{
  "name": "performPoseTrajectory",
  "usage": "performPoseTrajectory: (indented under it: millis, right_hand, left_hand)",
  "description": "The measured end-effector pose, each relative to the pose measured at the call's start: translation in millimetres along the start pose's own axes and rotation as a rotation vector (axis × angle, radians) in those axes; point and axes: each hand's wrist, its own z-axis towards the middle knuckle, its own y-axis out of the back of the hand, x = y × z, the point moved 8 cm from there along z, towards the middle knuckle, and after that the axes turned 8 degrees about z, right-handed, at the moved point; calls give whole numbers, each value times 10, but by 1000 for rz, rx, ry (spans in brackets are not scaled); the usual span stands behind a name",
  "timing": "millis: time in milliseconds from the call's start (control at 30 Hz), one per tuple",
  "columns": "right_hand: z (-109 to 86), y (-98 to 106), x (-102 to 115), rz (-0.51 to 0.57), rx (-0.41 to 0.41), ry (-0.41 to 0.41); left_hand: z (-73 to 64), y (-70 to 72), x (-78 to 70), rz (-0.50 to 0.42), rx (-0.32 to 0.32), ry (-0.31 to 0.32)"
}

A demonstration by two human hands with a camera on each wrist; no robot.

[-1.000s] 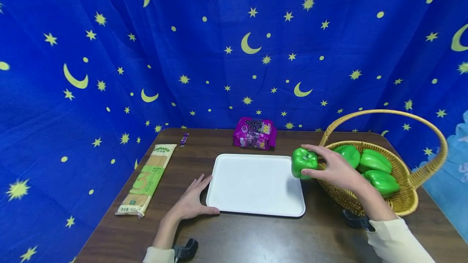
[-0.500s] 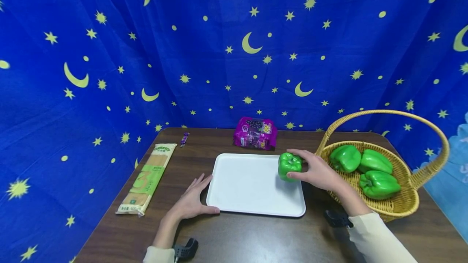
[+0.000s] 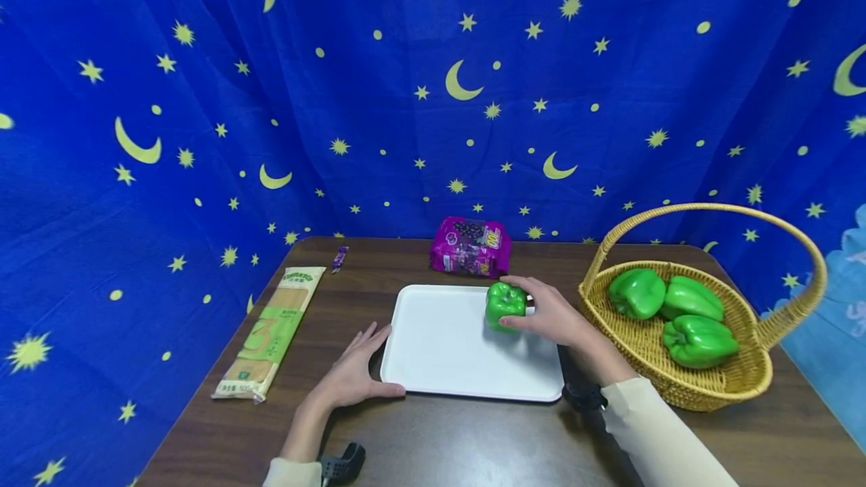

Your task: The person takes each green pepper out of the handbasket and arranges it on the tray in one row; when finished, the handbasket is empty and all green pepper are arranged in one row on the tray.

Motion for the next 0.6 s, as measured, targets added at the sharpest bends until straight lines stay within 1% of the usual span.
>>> performPoseTrajectory:
  millis: [100,233,467,600]
  right_hand:
    - [51,-73,13,-2,2,5]
    - [65,-141,10,10,3,-10]
    - [54,-159,-68,64,-12,-53]
    - [28,-156,-126,84,-19,-61]
  left_hand:
    - [0,3,-1,1,1,0]
    - [-3,-2,-4,0,2,3]
    - [-2,13,-16,-5,2,7]
    - [-5,12,-16,-6,3,7]
